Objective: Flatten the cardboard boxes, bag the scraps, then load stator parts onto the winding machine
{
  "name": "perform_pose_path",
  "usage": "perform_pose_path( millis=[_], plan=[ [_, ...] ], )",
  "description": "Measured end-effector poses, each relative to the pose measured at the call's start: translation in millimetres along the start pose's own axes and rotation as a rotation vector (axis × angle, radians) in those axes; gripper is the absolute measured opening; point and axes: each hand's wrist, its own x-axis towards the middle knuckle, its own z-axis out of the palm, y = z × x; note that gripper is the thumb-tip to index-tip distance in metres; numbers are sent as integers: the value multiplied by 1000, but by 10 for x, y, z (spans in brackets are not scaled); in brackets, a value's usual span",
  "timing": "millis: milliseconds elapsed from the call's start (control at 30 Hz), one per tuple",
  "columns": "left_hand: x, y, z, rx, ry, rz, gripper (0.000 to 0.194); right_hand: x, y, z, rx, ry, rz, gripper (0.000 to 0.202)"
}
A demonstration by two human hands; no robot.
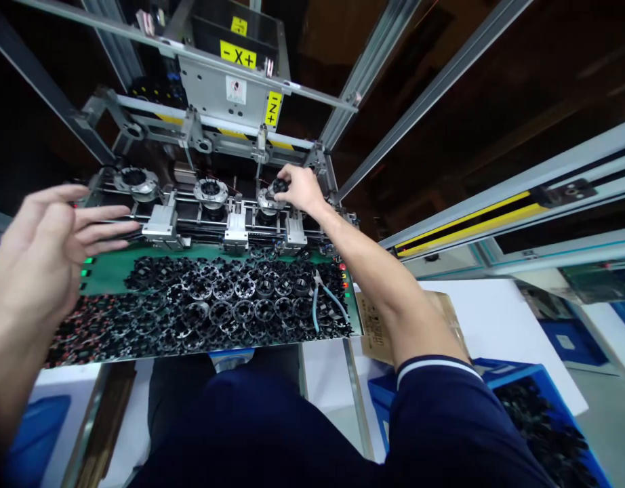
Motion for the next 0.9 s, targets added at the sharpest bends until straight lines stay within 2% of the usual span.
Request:
perform_pose_path(
  millis=[67,133,200,267,367,500,567,733,833,900],
  plan=[
    [514,-214,-116,211,24,31,86,70,46,78,-27,-46,18,58],
    [940,-438,-224,535,-38,29,91,73,12,103,-69,-81,-23,55],
    [1245,-651,-292,844,-148,8,94,65,-52,99,-131,-112,-79,54],
    [1426,-839,-301,1020,-225,-8,96,80,-105,81,-183,-140,-110,54],
    [1521,-1054,-242,1023,-200,-35,108,159,-125,36,-207,-199,-122,53],
    [1533,-1218,-199,985,-179,-37,145,291,-61,-41,-174,-307,-133,58],
    [1545,-1276,-217,997,-179,-21,154,310,-24,-60,-129,-340,-121,61],
    [1545,-1392,-221,889,-133,-27,163,213,-9,-8,-132,-287,-100,61],
    [1539,-1414,-188,930,-175,-74,161,233,-21,22,-188,-275,-105,62],
    [1559,-1403,-179,832,-206,-78,160,294,-14,14,-197,-309,-99,64]
  ],
)
